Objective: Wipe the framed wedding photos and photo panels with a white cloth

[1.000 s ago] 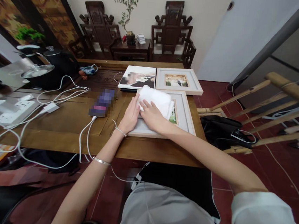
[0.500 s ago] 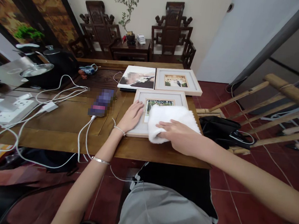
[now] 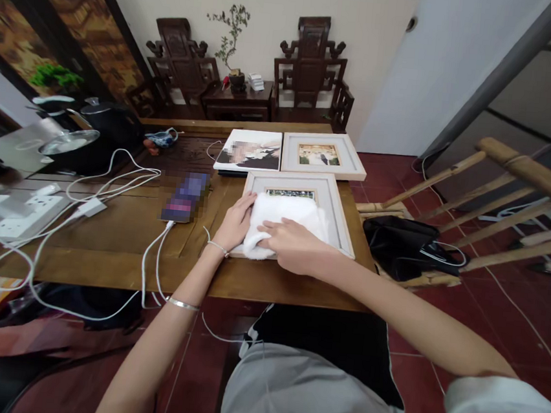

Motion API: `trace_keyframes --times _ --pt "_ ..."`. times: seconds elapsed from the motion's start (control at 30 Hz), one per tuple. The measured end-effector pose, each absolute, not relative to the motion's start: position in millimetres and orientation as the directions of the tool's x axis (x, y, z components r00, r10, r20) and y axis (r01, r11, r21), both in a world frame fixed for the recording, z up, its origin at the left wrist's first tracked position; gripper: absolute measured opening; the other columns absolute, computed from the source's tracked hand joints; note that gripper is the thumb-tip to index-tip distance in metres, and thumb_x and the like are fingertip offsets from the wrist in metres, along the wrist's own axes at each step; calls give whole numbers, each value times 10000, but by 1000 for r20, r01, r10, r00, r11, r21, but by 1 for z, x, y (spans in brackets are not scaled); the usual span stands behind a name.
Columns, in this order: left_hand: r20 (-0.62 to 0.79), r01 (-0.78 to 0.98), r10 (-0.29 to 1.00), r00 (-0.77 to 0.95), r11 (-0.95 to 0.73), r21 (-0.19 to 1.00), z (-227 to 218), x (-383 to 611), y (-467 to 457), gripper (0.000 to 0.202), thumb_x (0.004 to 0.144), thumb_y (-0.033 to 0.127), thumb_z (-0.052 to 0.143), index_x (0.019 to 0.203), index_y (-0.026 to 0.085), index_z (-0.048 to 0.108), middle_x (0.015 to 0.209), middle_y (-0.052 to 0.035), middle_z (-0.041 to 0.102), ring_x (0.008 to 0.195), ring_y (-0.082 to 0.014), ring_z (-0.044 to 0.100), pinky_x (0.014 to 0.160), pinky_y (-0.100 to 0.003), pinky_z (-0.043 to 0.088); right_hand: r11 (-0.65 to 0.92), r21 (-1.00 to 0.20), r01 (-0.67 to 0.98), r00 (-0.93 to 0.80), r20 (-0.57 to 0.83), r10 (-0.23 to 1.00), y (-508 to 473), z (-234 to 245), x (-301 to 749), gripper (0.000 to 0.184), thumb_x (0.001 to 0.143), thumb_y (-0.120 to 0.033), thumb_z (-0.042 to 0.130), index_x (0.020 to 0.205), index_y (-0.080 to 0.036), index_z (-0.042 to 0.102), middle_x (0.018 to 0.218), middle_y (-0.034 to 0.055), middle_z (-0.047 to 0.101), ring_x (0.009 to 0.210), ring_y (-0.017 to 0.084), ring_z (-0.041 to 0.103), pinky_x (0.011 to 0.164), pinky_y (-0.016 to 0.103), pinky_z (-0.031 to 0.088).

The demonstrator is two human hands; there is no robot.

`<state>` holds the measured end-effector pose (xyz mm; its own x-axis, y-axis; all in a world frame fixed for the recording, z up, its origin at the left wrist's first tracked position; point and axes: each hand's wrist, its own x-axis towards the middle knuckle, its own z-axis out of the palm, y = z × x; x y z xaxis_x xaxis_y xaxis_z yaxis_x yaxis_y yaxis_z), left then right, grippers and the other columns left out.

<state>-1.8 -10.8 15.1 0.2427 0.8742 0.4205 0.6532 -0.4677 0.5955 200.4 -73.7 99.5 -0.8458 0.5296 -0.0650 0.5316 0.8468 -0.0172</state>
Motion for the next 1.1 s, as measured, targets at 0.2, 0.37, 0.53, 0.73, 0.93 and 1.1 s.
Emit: trace_keyframes --times 0.2,0.37,0.53,0.73,0.93,1.1 --pt "408 680 883 234 -448 580 13 -4 -12 508 954 249 387 1448 157 460 1517 -130 483 1430 -258 424 1203 -466 315 766 135 629 -777 66 626 -15 83 197 478 872 -6 460 1278 -177 646 1530 119 468 1448 308 346 1134 556 299" --pt "392 703 887 244 -440 559 12 -5 -11 519 929 257 442 1439 164 473 1534 -143 456 1436 -283 412 1207 -498 295 687 134 715 -698 68 713 16 83 192 527 891 19 396 1314 -185 634 1560 115 425 1473 352 280 1128 650 261" --pt "396 697 874 282 -470 542 12 -5 -10 469 918 247 447 1372 178 542 1486 -129 519 1444 -271 401 1209 -513 290 747 -74 661 -750 -102 653 -33 103 213 665 770 91 441 1315 -236 641 1537 109 458 1409 351 391 1022 573 443" --pt "408 707 864 297 -486 514 13 -2 -11 433 925 240 421 1311 130 585 1438 -155 563 1444 -270 400 1210 -505 304 750 -165 641 -762 -254 596 -113 136 259 553 741 60 452 1131 -220 726 1206 127 696 941 234 698 790 324 515" --pt "409 697 851 328 -510 503 10 -2 -9 418 936 256 421 1298 139 592 1449 -151 552 1448 -280 392 1213 -526 296 638 9 770 -628 -168 760 -97 112 281 652 707 61 435 1243 -220 678 1500 118 503 1369 359 451 964 510 473" --pt "410 696 851 329 -512 503 9 -4 -9 416 939 261 430 1307 157 592 1452 -138 552 1450 -276 390 1208 -545 296 486 68 872 -490 105 865 -14 84 270 757 734 66 386 1452 -149 493 1633 146 262 1468 409 251 1028 687 372"
